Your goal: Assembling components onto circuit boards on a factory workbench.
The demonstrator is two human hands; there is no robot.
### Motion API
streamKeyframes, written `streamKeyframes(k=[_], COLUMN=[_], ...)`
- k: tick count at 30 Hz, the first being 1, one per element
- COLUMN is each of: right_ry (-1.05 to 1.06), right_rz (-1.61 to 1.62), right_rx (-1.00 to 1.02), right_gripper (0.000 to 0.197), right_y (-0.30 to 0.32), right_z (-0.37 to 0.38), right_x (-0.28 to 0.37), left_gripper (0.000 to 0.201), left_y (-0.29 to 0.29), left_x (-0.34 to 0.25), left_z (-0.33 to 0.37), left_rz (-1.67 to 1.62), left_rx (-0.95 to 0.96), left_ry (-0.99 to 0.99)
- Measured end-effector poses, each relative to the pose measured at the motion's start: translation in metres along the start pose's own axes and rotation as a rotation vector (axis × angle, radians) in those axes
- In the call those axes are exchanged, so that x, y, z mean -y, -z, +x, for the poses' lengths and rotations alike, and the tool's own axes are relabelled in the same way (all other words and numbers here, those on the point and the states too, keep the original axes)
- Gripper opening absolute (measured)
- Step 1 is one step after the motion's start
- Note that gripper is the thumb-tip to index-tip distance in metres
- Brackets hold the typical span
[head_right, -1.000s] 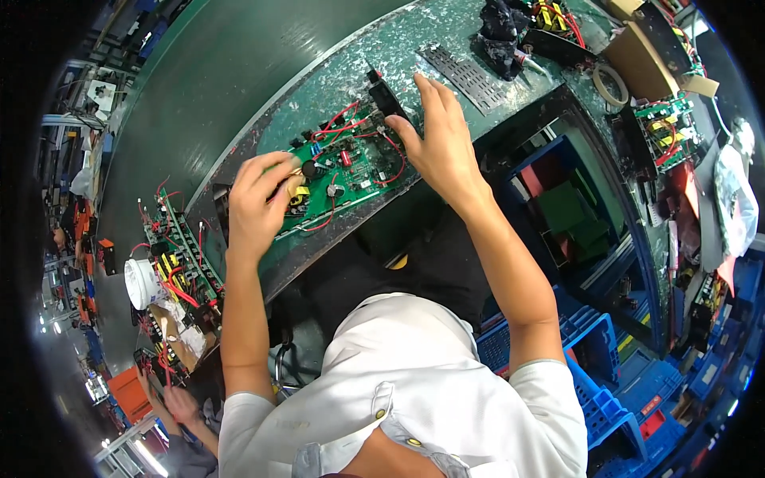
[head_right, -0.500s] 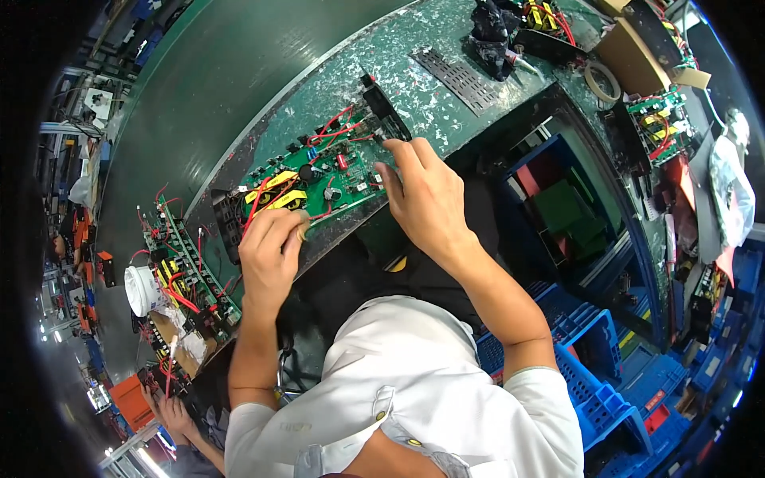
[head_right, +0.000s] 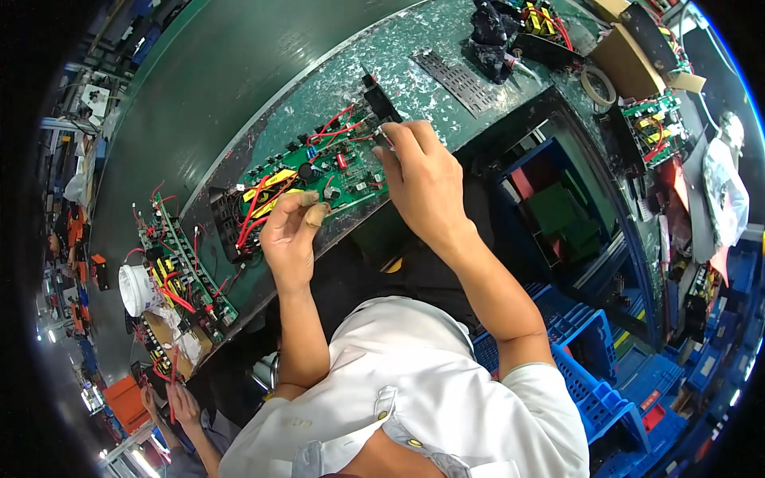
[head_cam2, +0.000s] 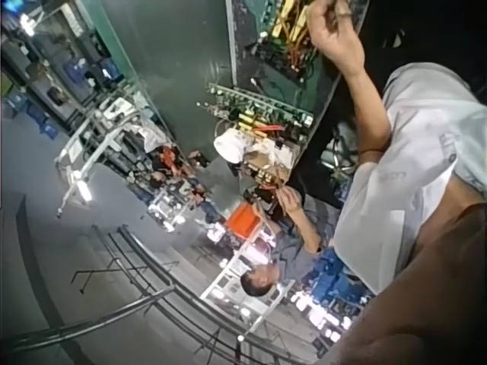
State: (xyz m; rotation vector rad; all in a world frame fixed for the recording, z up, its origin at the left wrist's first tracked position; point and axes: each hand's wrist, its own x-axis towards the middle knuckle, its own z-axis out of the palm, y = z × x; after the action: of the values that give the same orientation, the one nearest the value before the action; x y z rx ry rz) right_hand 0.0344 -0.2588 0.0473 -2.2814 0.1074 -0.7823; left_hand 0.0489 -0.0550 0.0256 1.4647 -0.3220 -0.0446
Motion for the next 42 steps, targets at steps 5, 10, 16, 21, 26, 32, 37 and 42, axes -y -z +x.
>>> streamKeyframes(k=[5,10,16,21,26,32,37,42], right_ry=[0.001,0.022,0.014,-0.196,-0.381,-0.307,-0.475,-0.488], right_rz=[-0.079,-0.11,0.139,0.378,0.714,0.892,0.999,1.065], right_rx=[0.204,0.286,0.232,0.294,0.274,0.312,0.334,0.313], right_gripper=[0.043,0.042,0.04,0.03,0.02,0.017,0.012,0.013], right_y=[-0.004,0.0,-0.007,0.01,0.007,0.019,0.017,0.015], right_z=[0.005,0.008,0.01,0.012,0.011,0.003,0.0,0.0], right_x=[-0.007,-0.005,-0.006,-0.004,-0.003,-0.007,-0.013,-0.012], left_gripper=[0.014,0.014,0.018,0.022,0.05,0.04,0.025,0.02], left_y=[0.001,0.007,-0.005,-0.013,-0.019,-0.024,-0.023,-0.03], left_x=[-0.024,-0.029,-0.013,-0.011,-0.013,-0.012,0.0,-0.004], left_z=[0.029,0.079,0.099,0.093,0.084,0.08,0.079,0.069], left_rz=[0.121,-0.087,0.048,0.051,0.12,0.048,0.119,0.126], left_rx=[0.05,0.019,0.359,0.455,0.535,0.678,0.647,0.538], left_ry=[-0.019,0.065,-0.011,0.034,0.174,0.242,0.155,0.133])
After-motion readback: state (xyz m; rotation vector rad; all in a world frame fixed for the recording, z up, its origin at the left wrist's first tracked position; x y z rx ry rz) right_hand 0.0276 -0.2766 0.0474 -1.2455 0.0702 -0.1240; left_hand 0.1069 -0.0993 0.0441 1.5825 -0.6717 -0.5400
